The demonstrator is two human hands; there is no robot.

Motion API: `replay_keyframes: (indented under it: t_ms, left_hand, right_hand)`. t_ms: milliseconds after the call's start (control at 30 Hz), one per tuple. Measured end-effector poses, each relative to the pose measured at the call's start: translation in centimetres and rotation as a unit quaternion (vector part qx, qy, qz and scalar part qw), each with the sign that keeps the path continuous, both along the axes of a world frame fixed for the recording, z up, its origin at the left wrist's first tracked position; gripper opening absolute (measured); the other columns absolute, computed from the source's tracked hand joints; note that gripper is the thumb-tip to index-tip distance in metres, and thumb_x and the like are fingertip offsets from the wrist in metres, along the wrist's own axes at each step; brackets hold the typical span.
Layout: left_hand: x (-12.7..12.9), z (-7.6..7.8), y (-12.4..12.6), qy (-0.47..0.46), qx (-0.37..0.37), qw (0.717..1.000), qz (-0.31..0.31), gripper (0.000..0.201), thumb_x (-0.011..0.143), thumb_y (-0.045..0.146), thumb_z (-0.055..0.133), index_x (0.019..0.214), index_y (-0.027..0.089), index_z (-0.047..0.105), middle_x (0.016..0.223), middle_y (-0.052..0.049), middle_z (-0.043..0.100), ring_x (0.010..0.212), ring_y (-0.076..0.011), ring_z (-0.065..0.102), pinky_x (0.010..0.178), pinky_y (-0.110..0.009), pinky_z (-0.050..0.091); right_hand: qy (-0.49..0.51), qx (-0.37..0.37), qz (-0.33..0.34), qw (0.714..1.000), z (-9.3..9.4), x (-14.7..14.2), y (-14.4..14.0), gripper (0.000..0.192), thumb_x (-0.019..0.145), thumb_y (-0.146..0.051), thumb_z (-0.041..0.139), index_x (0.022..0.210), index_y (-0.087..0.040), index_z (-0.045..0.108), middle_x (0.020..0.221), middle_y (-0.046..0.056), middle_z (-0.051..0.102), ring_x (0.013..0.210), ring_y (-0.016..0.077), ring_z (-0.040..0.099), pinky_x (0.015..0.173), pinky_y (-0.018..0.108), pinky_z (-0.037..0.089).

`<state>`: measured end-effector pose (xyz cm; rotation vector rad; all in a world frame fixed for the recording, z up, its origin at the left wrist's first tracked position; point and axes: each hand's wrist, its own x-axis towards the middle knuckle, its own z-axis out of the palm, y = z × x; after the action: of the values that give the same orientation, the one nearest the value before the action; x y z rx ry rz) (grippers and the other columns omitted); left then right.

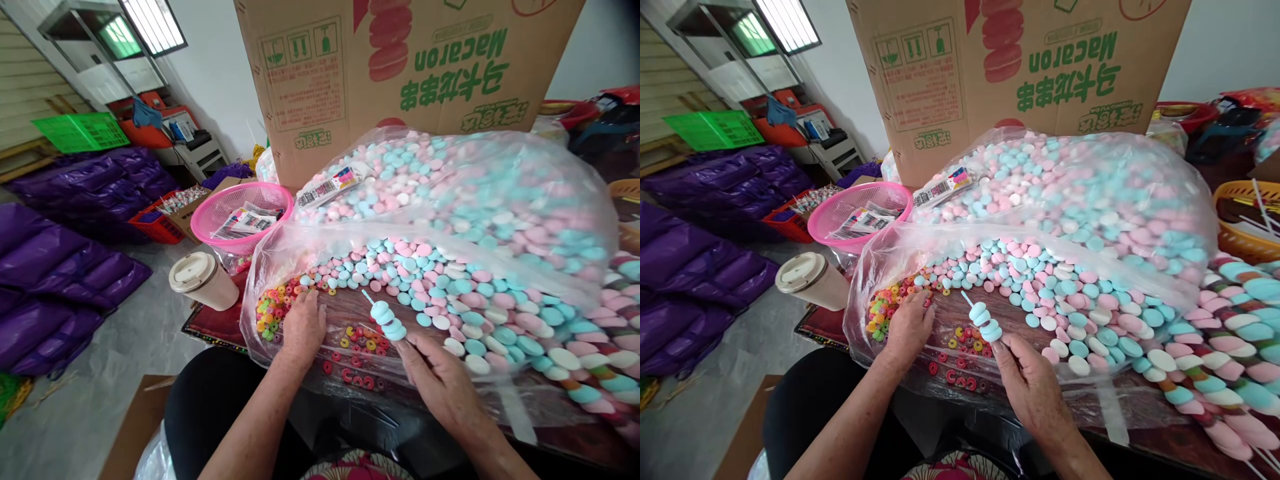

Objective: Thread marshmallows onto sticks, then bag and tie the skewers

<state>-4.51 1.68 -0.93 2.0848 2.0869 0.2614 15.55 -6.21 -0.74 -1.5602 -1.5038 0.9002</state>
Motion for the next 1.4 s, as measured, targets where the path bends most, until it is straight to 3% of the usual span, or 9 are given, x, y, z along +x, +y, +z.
replay_keyframes:
  t_ms: [133, 367, 600, 700, 800, 900, 967, 1133, 1400]
  left_hand:
    - [-0.8, -0.2, 0.2, 0.042, -0.034, 0.999, -0.005, 0.024, 0.085, 0.024, 0.046, 0.102, 0.017, 0.062, 0.109, -0.01, 0.061, 0.095, -0.0222, 0.06, 0.08, -0.031, 0.049]
    - [-1.0, -0.6, 0.5, 0.041, -0.047, 0.998, 0.0, 0.026, 0.086, 0.024, 0.045, 0.105, 0.018, 0.061, 0.118, -0.011, 0.057, 0.102, -0.0226, 0.058, 0.083, -0.031, 0.047]
    - [-1.4, 0.3, 1.9, -0.035, -0.064, 0.997, 0.008, 0.021, 0.081, 0.024, 0.051, 0.094, 0.02, 0.066, 0.114, -0.011, 0.061, 0.09, -0.0262, 0.062, 0.076, -0.038, 0.047]
    - [-1.6, 0.1, 1.6, -0.1, -0.059, 0.993, -0.001, 0.022, 0.083, 0.025, 0.048, 0.09, 0.019, 0.068, 0.095, -0.007, 0.067, 0.084, -0.02, 0.062, 0.073, -0.03, 0.047]
    - [-1.7, -0.2, 0.6, -0.345, -0.109, 0.932, 0.024, 0.028, 0.083, 0.034, 0.051, 0.096, 0.015, 0.066, 0.082, -0.005, 0.068, 0.061, -0.0112, 0.059, 0.054, -0.021, 0.044]
    - [-1.5, -0.4, -0.4, -0.626, -0.197, 0.751, 0.073, 0.032, 0.071, 0.037, 0.067, 0.091, 0.012, 0.066, 0.075, -0.005, 0.068, 0.044, -0.0053, 0.05, 0.043, -0.018, 0.036]
    - [-1.0, -0.3, -0.8, -0.685, -0.23, 0.687, 0.078, 0.031, 0.063, 0.033, 0.075, 0.084, 0.012, 0.067, 0.071, -0.003, 0.068, 0.041, -0.004, 0.049, 0.041, -0.017, 0.034]
    - [0.1, -0.1, -1.0, -0.7, -0.217, 0.674, 0.098, 0.03, 0.058, 0.031, 0.079, 0.078, 0.011, 0.068, 0.06, 0.0, 0.064, 0.04, -0.0043, 0.049, 0.041, -0.017, 0.036]
    - [0.4, 0.2, -1.3, -0.668, -0.199, 0.713, 0.079, 0.031, 0.057, 0.033, 0.079, 0.077, 0.012, 0.068, 0.063, 0.0, 0.065, 0.046, -0.0072, 0.054, 0.047, -0.019, 0.04]
  right_hand:
    - [-0.002, 0.0, 0.013, 1.0, 0.0, -0.5, 0.0, 0.036, 0.087, -0.047, 0.042, 0.065, -0.021, 0.051, 0.055, -0.002, 0.047, 0.054, 0.0127, 0.045, 0.05, 0.023, 0.036]
    - [-0.002, 0.0, 0.016, 1.0, 0.2, -0.8, 0.0, 0.035, 0.088, -0.046, 0.042, 0.065, -0.02, 0.051, 0.056, -0.002, 0.049, 0.053, 0.0121, 0.045, 0.048, 0.022, 0.036]
    - [-0.001, 0.007, 0.027, 1.0, -0.3, -1.0, -0.3, 0.035, 0.089, -0.045, 0.042, 0.068, -0.02, 0.054, 0.057, -0.001, 0.052, 0.054, 0.0127, 0.047, 0.049, 0.022, 0.037]
    - [-0.012, 0.012, 0.027, 0.999, -0.6, -0.7, -0.3, 0.035, 0.089, -0.044, 0.041, 0.069, -0.02, 0.055, 0.058, -0.001, 0.054, 0.055, 0.0129, 0.049, 0.049, 0.022, 0.038]
    - [-0.047, 0.016, 0.044, 0.998, -1.1, -0.6, -0.3, 0.034, 0.089, -0.042, 0.04, 0.068, -0.02, 0.054, 0.057, -0.001, 0.056, 0.054, 0.0131, 0.05, 0.051, 0.022, 0.039]
    - [-0.079, 0.023, 0.063, 0.995, -1.7, -1.0, -0.3, 0.031, 0.09, -0.037, 0.038, 0.071, -0.02, 0.055, 0.062, 0.0, 0.059, 0.056, 0.0137, 0.052, 0.055, 0.023, 0.04]
    - [-0.097, 0.027, 0.066, 0.993, -2.0, -1.4, -0.3, 0.03, 0.091, -0.035, 0.036, 0.075, -0.02, 0.056, 0.064, 0.0, 0.061, 0.058, 0.0143, 0.053, 0.055, 0.023, 0.04]
    - [-0.149, 0.053, 0.076, 0.985, -2.1, -1.5, -0.3, 0.031, 0.091, -0.032, 0.034, 0.072, -0.021, 0.055, 0.061, 0.001, 0.06, 0.053, 0.0145, 0.052, 0.052, 0.024, 0.038]
    - [-0.23, 0.053, 0.07, 0.969, -2.9, -1.6, -0.6, 0.032, 0.091, -0.03, 0.03, 0.073, -0.021, 0.056, 0.062, 0.004, 0.062, 0.056, 0.0174, 0.056, 0.053, 0.026, 0.035]
